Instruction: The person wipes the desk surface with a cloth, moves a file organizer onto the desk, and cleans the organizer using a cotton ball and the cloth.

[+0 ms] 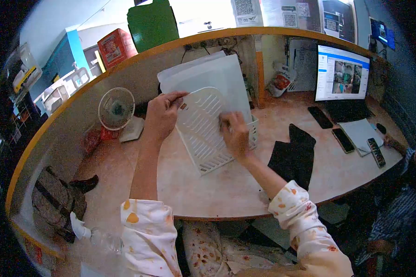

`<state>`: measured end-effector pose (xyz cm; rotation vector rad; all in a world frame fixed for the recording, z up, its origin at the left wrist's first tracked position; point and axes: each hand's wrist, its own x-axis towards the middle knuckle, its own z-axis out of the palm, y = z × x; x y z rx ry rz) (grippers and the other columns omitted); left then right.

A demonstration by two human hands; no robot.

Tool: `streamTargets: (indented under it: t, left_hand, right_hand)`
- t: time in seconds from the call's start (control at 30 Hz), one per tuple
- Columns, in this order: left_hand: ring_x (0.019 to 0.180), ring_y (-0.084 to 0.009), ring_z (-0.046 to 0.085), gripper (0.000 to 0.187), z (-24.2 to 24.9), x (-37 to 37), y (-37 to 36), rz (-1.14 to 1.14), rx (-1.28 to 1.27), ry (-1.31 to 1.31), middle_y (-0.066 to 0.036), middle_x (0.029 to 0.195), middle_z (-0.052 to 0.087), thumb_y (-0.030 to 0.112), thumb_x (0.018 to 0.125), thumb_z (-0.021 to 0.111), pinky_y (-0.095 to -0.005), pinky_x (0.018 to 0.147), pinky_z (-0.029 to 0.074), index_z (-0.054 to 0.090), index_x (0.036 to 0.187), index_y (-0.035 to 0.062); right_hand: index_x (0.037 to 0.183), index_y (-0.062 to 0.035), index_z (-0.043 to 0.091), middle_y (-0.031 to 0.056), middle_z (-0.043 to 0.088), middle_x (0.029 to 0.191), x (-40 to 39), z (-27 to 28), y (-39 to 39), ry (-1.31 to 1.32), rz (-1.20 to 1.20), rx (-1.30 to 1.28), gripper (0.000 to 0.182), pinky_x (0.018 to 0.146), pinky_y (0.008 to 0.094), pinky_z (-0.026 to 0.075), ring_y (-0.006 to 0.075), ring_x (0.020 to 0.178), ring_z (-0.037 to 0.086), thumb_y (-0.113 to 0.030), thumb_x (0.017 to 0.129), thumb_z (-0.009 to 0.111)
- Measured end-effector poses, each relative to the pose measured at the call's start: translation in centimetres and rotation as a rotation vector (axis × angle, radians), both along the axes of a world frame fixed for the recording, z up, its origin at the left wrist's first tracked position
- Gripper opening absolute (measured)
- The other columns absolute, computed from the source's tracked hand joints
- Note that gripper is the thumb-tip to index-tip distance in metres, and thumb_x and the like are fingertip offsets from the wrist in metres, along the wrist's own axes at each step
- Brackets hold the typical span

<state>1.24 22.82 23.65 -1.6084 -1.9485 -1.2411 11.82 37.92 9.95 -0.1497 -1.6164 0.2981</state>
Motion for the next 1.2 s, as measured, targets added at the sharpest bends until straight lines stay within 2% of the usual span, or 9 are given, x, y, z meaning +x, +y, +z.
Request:
streamTargets:
  t: [0.07,0.17,0.27,0.5,0.57,0.77,1.0,1.07,1.2]
  left_hand:
    - [0.076,-0.0188,0.065,0.020,-0.3,-0.4,0.4,-0.019,-0.001,-0.046,-0.016,0.089,0.066,0.007,0.087,0.054,-0.0301,0.069,0.049,0.068,0.102,0.0042]
    - [0.076,-0.0191,0.065,0.021,-0.1,-0.3,0.4,-0.006,-0.043,-0.109,-0.015,0.087,0.067,0.008,0.087,0.054,-0.0305,0.070,0.049,0.068,0.102,0.0054]
    - [0.075,-0.0199,0.066,0.021,-0.5,-0.5,0.6,0.021,0.019,-0.017,-0.014,0.083,0.067,0.007,0.087,0.054,-0.0306,0.069,0.049,0.068,0.102,0.0064]
    - [0.076,-0.0217,0.067,0.021,-0.4,-0.3,0.7,0.003,0.022,-0.044,-0.015,0.084,0.067,0.006,0.086,0.054,-0.0312,0.069,0.050,0.068,0.101,0.0059]
    - [0.075,-0.0212,0.067,0.021,-0.4,-0.1,0.7,-0.006,0.044,-0.046,-0.015,0.084,0.067,0.006,0.085,0.054,-0.0307,0.069,0.050,0.068,0.101,0.0054]
    - [0.074,-0.0198,0.067,0.020,-0.4,-0.5,0.8,0.015,0.016,-0.023,-0.015,0.081,0.067,0.008,0.086,0.055,-0.0306,0.068,0.050,0.068,0.101,0.0042]
    - [0.074,-0.0163,0.066,0.020,-0.2,0.1,0.4,0.006,0.019,-0.016,-0.014,0.080,0.068,0.008,0.087,0.054,-0.0297,0.067,0.049,0.067,0.102,0.0036]
    - [0.074,-0.0162,0.066,0.020,-0.2,0.0,0.6,-0.013,0.021,-0.032,-0.015,0.081,0.067,0.009,0.087,0.054,-0.0297,0.067,0.049,0.067,0.102,0.0037]
    - [0.075,-0.0180,0.066,0.020,-0.5,-0.5,0.8,-0.009,0.025,-0.050,-0.016,0.084,0.067,0.009,0.087,0.055,-0.0301,0.068,0.050,0.067,0.102,0.0048]
  right_hand:
    - [0.086,0.0001,0.059,0.0153,0.056,0.082,0.3,-3.0,-1.8,-0.119,-0.010,0.159,0.010,0.061,0.0369,0.048,0.0298,0.074,0.059,0.003,0.077,0.062]
    - [0.085,-0.0002,0.058,0.0150,0.056,0.082,0.2,-4.5,-2.8,-0.244,0.214,0.345,0.011,0.062,0.0385,0.048,0.0311,0.075,0.058,0.003,0.075,0.062]
    - [0.085,-0.0010,0.058,0.0141,0.056,0.083,0.9,-2.3,-2.2,-0.104,0.120,0.167,0.012,0.065,0.0382,0.048,0.0311,0.078,0.057,0.002,0.075,0.064]
    - [0.087,-0.0006,0.058,0.0123,0.055,0.084,0.5,-3.8,-3.1,-0.154,0.137,0.186,0.014,0.068,0.0370,0.049,0.0294,0.079,0.057,0.001,0.075,0.065]
    - [0.087,-0.0004,0.058,0.0125,0.055,0.084,0.7,-3.2,-3.5,-0.130,0.146,0.148,0.016,0.068,0.0368,0.049,0.0291,0.079,0.057,0.002,0.074,0.065]
    - [0.095,-0.0012,0.058,0.0126,0.055,0.087,-1.0,1.5,-4.7,-0.128,0.172,0.285,0.022,0.067,0.0367,0.051,0.0303,0.081,0.057,-0.001,0.074,0.061]
    - [0.088,-0.0034,0.060,0.0126,0.056,0.085,1.3,-5.6,-2.0,-0.293,0.085,0.225,0.015,0.065,0.0370,0.051,0.0304,0.078,0.058,-0.002,0.073,0.061]
    - [0.085,-0.0033,0.060,0.0126,0.056,0.084,1.6,-4.6,-2.0,-0.311,0.077,0.243,0.012,0.064,0.0373,0.051,0.0306,0.078,0.058,-0.002,0.073,0.061]
    - [0.087,-0.0011,0.061,0.0115,0.056,0.083,0.0,-0.4,-3.3,-0.153,0.131,0.248,0.019,0.067,0.0369,0.050,0.0299,0.078,0.058,0.002,0.069,0.065]
